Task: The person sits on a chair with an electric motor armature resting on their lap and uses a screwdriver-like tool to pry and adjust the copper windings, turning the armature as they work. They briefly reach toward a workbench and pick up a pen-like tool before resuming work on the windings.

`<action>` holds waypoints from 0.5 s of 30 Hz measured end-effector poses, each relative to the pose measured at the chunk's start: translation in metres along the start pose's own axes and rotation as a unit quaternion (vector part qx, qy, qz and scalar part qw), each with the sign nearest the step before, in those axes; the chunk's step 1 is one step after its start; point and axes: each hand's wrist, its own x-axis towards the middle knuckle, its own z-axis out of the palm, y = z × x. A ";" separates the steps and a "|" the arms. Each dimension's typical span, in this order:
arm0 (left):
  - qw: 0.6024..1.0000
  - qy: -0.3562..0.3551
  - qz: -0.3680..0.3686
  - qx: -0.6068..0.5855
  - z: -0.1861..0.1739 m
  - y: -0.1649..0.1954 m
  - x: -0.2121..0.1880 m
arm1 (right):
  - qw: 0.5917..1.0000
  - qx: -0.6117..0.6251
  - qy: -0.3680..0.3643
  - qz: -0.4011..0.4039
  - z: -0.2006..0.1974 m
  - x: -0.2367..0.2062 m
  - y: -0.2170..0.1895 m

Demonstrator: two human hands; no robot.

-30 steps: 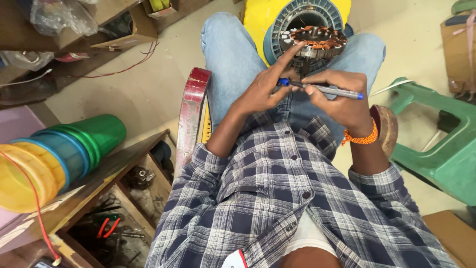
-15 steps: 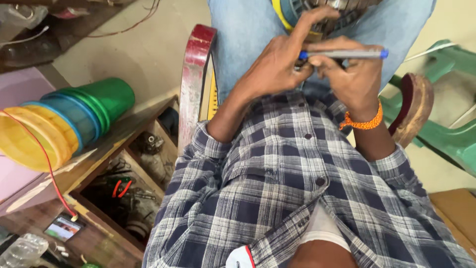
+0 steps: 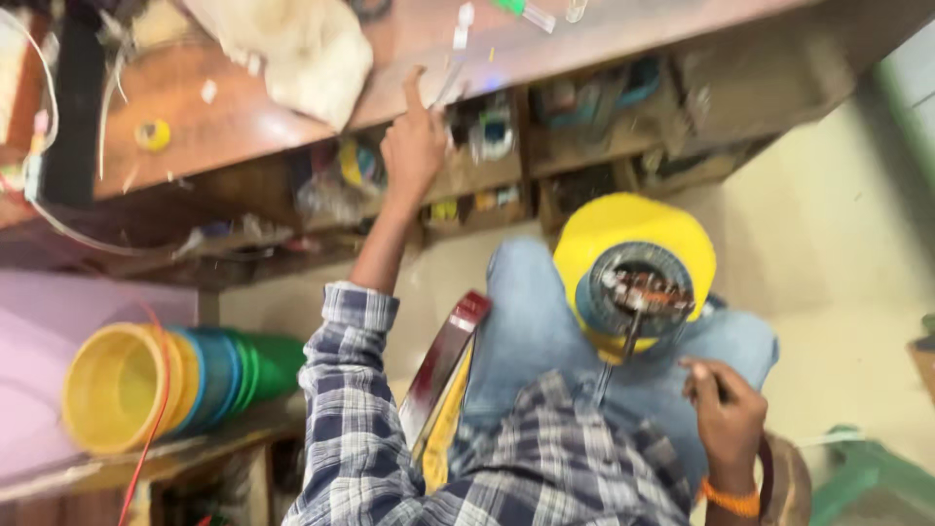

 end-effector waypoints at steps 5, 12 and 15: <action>0.997 0.062 -0.036 -0.006 -0.008 0.012 0.082 | 0.999 -0.012 0.035 -0.032 -0.041 0.007 -0.007; 0.967 0.250 0.030 0.028 -0.018 0.016 0.100 | 0.983 -0.029 0.139 -0.114 -0.081 0.018 -0.047; 0.983 0.173 0.044 -0.041 -0.042 0.021 0.095 | 0.970 -0.033 0.159 -0.181 -0.102 0.025 -0.070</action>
